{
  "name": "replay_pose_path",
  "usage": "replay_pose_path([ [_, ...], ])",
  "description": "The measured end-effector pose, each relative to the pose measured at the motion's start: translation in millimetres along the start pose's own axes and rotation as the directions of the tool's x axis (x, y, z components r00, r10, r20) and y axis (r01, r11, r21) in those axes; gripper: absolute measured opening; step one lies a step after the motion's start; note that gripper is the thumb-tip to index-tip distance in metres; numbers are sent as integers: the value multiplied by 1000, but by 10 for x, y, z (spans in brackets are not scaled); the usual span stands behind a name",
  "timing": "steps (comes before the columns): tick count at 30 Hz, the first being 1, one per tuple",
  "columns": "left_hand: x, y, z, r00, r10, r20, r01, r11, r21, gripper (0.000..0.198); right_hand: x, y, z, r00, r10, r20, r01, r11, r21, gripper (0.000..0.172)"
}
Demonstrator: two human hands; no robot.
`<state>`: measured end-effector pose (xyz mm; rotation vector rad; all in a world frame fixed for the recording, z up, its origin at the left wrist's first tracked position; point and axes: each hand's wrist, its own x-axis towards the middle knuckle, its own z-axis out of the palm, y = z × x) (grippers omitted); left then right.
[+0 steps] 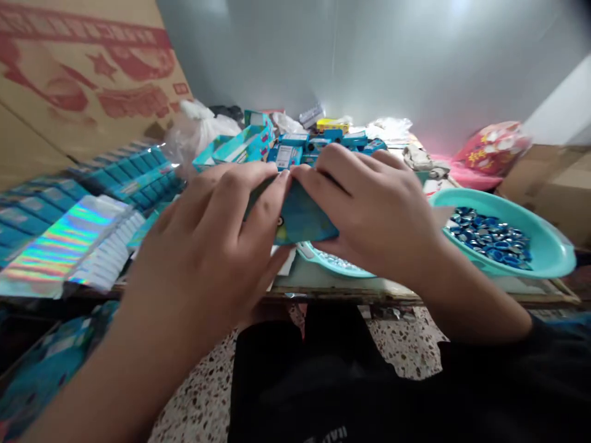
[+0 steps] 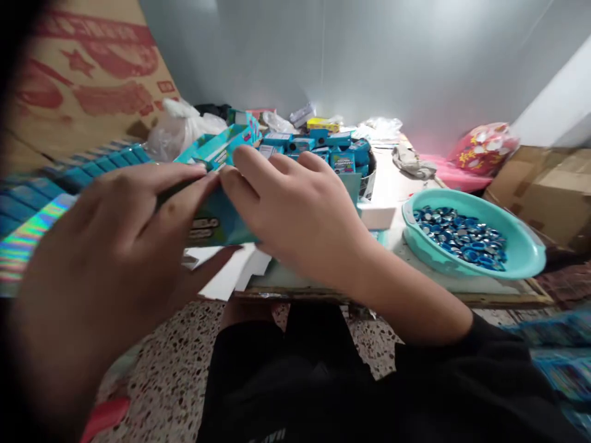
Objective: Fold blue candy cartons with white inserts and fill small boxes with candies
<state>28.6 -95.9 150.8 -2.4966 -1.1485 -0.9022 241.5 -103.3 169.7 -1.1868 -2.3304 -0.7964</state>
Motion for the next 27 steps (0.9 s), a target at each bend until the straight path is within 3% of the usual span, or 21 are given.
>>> replay_pose_path([
  [2,287,-6,285,990,139,33,-142,976,165,64,-37,213,255,999,-11,35,13,999,-49,41],
  [5,544,-2,775,975,195,108,-214,952,218,59,-237,510,663,993,-34,117,45,995,-84,52],
  [8,582,42,1162,958,237,164,-261,953,152,55,-492,677,946,982,-30,184,41,998,-53,57],
  [10,541,74,1313,953,235,189,-260,958,120,54,-619,708,1063,979,-21,202,25,1000,-18,55],
  [15,453,87,1471,934,225,276,-272,951,147,25,-725,669,1240,961,-5,278,-22,995,93,15],
  [18,435,58,1527,907,268,324,-316,943,106,19,-736,671,1247,944,-3,330,-56,984,169,14],
  [22,353,-12,1584,872,287,396,-323,946,26,23,-789,691,1190,926,21,377,-147,939,311,32],
  [25,250,-79,1619,862,316,396,-349,937,14,6,-830,648,1194,874,10,486,-222,898,380,22],
  [27,195,-104,1636,859,339,385,-371,928,12,3,-835,587,1216,858,-11,514,-208,907,367,9],
])
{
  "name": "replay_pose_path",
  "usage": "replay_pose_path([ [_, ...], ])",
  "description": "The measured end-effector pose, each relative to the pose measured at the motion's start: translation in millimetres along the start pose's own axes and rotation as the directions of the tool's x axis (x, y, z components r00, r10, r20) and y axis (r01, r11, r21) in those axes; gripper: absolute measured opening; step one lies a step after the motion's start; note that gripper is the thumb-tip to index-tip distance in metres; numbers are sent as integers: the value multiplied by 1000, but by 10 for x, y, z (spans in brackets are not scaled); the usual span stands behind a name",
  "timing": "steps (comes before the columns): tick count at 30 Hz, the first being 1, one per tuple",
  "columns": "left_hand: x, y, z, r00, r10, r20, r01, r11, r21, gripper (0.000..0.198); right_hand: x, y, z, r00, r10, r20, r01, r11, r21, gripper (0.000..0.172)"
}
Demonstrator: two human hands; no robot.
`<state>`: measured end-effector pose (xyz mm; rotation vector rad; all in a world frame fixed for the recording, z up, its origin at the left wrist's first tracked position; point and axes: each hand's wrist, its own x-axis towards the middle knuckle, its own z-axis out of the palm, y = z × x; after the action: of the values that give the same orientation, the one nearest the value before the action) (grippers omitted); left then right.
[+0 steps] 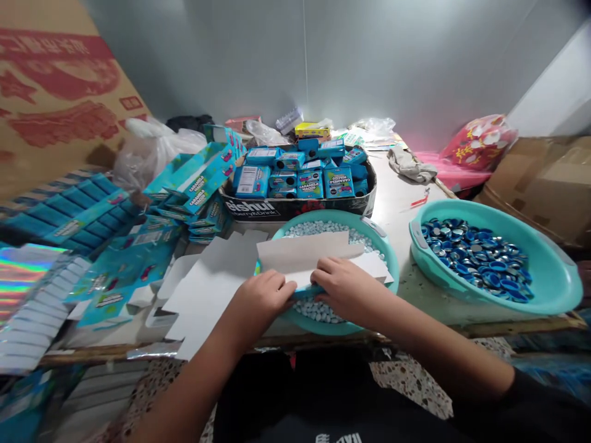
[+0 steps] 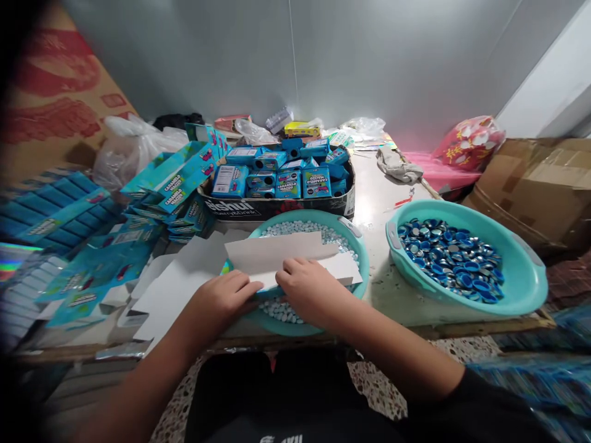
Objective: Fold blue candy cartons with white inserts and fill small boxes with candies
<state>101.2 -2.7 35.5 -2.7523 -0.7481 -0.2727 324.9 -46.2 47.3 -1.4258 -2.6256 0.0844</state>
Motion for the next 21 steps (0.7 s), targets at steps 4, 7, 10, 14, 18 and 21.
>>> replay_pose_path([
  [4,-17,69,15,1000,-9,-2,9,1000,-29,13,41,-99,82,1000,3,11,-2,991,-137,3],
  [7,-1,173,8,995,-84,52,86,996,-39,26,53,-138,161,999,-1,49,10,981,-193,4],
  [10,4,246,33,981,-172,90,173,985,0,22,43,-156,249,997,-23,73,39,975,-221,4],
  [14,-5,222,91,984,-168,59,168,986,2,28,21,-175,293,998,-20,57,34,968,-249,8],
  [18,-23,169,134,994,-111,10,111,994,4,34,0,-198,280,998,-14,60,29,963,-269,8],
  [21,-32,177,144,994,-105,-17,105,994,-18,33,-21,-221,294,999,22,50,-7,964,-267,6],
])
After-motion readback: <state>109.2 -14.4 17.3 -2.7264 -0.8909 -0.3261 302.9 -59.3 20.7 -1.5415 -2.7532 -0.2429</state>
